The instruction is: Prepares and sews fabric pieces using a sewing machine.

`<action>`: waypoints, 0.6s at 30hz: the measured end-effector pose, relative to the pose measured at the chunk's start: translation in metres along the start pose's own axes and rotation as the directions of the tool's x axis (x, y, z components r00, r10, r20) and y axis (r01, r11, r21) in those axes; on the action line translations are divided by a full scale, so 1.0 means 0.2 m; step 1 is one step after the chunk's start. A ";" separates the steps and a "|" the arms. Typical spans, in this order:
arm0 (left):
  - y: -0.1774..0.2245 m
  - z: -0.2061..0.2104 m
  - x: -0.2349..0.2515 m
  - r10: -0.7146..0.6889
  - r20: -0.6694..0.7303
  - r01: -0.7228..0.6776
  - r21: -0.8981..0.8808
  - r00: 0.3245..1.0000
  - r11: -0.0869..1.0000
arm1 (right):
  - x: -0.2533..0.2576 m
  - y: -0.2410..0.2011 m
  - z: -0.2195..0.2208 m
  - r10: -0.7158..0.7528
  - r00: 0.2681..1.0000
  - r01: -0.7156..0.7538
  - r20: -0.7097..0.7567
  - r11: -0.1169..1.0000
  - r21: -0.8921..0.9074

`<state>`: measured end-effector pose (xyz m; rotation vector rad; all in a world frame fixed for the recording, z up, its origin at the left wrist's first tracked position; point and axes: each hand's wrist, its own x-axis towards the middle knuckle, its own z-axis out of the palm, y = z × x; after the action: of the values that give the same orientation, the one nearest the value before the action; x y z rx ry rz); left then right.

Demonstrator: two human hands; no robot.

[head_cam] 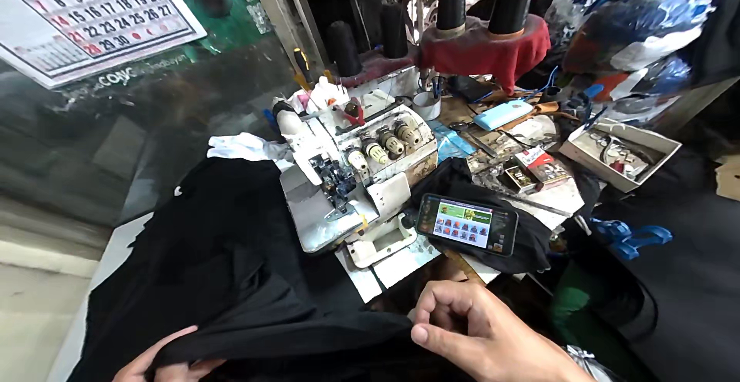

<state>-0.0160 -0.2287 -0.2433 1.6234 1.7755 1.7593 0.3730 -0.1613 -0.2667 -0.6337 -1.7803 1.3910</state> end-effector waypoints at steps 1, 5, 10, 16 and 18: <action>0.00 0.00 0.00 -0.002 -0.001 0.002 -0.001 1.000 1.000 | 0.00 0.00 0.00 0.000 1.000 0.000 0.000 1.000 -0.002; -0.03 -0.01 0.00 0.033 0.009 -0.033 -0.011 0.999 0.999 | 0.00 0.01 0.00 -0.007 1.000 0.007 -0.001 1.000 -0.004; 0.19 0.11 0.05 -0.059 -0.039 0.061 0.063 0.998 0.996 | 0.00 -0.06 0.02 0.038 0.999 -0.039 -0.031 0.999 -0.023; 0.03 0.04 0.02 0.004 -0.005 -0.004 0.022 1.000 1.000 | 0.00 0.01 0.00 -0.018 1.000 0.019 0.006 1.000 -0.012; 0.18 0.11 0.05 -0.051 -0.037 0.053 0.065 0.998 0.996 | 0.00 -0.02 0.01 -0.003 1.000 0.003 -0.006 1.000 -0.019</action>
<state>0.0160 -0.2191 -0.2153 1.5649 1.8929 1.7343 0.3723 -0.1631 -0.2633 -0.6444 -1.7915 1.3704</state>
